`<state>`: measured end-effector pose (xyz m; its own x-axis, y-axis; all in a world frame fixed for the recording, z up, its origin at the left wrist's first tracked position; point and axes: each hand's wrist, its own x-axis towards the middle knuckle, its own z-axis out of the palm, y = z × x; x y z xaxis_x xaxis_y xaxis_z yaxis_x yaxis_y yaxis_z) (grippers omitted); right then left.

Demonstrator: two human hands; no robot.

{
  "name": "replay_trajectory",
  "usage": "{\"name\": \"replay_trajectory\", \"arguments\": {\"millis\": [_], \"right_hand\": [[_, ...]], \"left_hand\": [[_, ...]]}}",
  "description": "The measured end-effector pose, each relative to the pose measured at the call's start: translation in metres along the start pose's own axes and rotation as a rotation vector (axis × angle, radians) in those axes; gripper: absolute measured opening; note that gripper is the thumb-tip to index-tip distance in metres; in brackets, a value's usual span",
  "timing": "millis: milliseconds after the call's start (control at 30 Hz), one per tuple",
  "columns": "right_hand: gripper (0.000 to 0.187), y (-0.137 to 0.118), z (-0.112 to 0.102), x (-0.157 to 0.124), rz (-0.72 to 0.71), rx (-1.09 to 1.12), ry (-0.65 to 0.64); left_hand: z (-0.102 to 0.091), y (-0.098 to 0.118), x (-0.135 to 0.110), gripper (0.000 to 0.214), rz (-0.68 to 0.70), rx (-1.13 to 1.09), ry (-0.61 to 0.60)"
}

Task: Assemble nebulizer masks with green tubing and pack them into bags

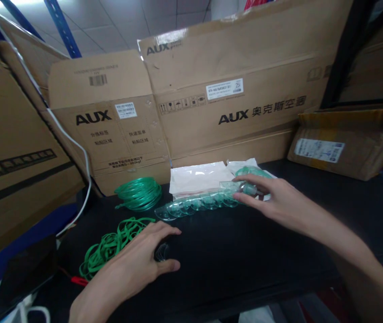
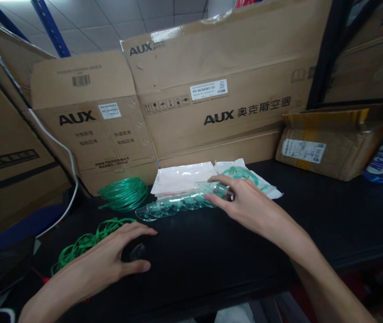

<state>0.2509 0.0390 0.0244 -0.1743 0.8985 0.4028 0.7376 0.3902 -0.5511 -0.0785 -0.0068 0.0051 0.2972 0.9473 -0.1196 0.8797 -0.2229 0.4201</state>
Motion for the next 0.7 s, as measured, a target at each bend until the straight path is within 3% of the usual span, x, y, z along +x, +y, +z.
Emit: {"name": "replay_trajectory", "arguments": {"millis": [200, 467, 700], "right_hand": [[0.058, 0.02, -0.019, 0.0, 0.009, 0.022, 0.073], [0.058, 0.012, -0.015, 0.0, 0.018, 0.02, 0.042], [0.059, 0.017, -0.015, 0.001, 0.01, 0.017, 0.041]], "left_hand": [[0.003, -0.003, 0.005, 0.054, -0.004, -0.026, -0.003], [-0.003, -0.006, 0.005, 0.041, 0.007, -0.052, -0.009], [-0.002, -0.005, 0.01, 0.039, -0.004, -0.011, 0.065]]}}
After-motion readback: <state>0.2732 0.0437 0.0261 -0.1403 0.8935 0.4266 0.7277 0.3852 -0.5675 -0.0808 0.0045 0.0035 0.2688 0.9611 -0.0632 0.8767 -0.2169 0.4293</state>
